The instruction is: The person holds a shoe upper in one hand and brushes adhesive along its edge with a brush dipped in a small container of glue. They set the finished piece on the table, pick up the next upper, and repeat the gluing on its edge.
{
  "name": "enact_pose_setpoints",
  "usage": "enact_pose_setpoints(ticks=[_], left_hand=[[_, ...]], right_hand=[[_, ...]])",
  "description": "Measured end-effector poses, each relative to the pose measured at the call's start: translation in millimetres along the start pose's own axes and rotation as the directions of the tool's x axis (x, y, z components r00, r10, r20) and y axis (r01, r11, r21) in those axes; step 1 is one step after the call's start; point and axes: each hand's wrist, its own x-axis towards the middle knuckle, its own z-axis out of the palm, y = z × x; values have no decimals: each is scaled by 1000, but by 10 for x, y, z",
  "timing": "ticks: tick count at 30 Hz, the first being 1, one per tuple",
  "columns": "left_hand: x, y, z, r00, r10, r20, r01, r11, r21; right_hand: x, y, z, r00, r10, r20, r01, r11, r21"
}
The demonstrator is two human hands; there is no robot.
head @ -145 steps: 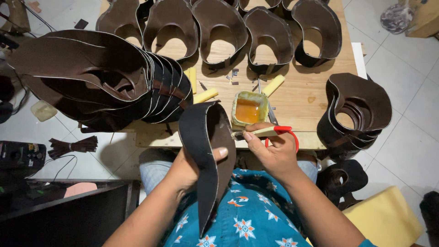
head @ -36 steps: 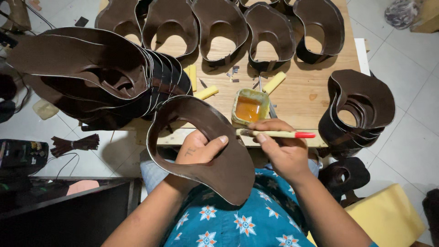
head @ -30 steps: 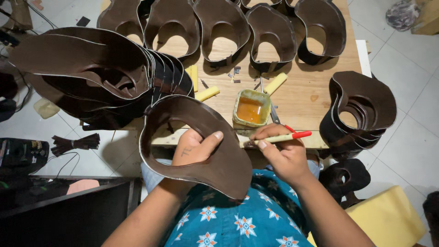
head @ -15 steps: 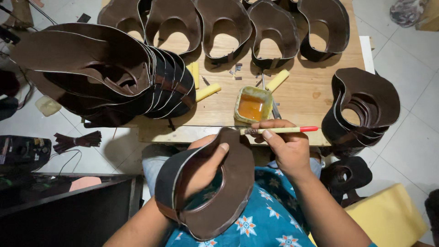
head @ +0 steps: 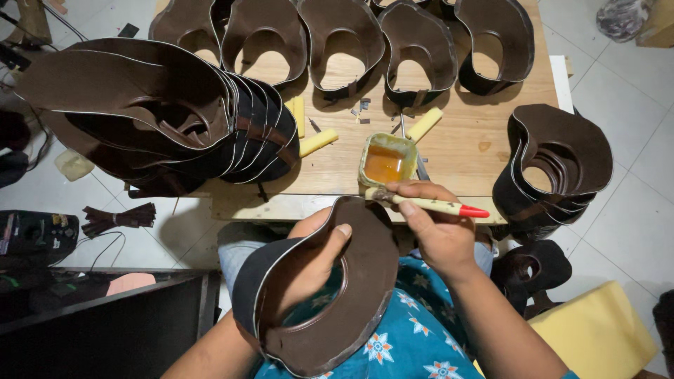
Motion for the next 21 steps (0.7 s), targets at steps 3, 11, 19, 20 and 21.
enact_pose_setpoints(ticks=[3, 11, 19, 20, 21], left_hand=[[29, -20, 15, 999, 18, 32, -15, 997, -80], [-104, 264, 129, 996, -11, -93, 22, 992, 122], [-148, 272, 164, 987, -67, -143, 75, 996, 46], [-160, 258, 147, 988, -89, -123, 92, 996, 14], [-179, 245, 120, 988, -110, -103, 109, 994, -18]], right_hand=[[25, -17, -4, 992, -82, 99, 89, 994, -70], [39, 63, -66, 992, 121, -29, -119, 991, 58], [79, 98, -36, 975, 220, -35, -212, 965, 157], [80, 95, -34, 975, 219, -33, -211, 964, 160], [73, 90, -27, 975, 219, -30, -211, 964, 163]])
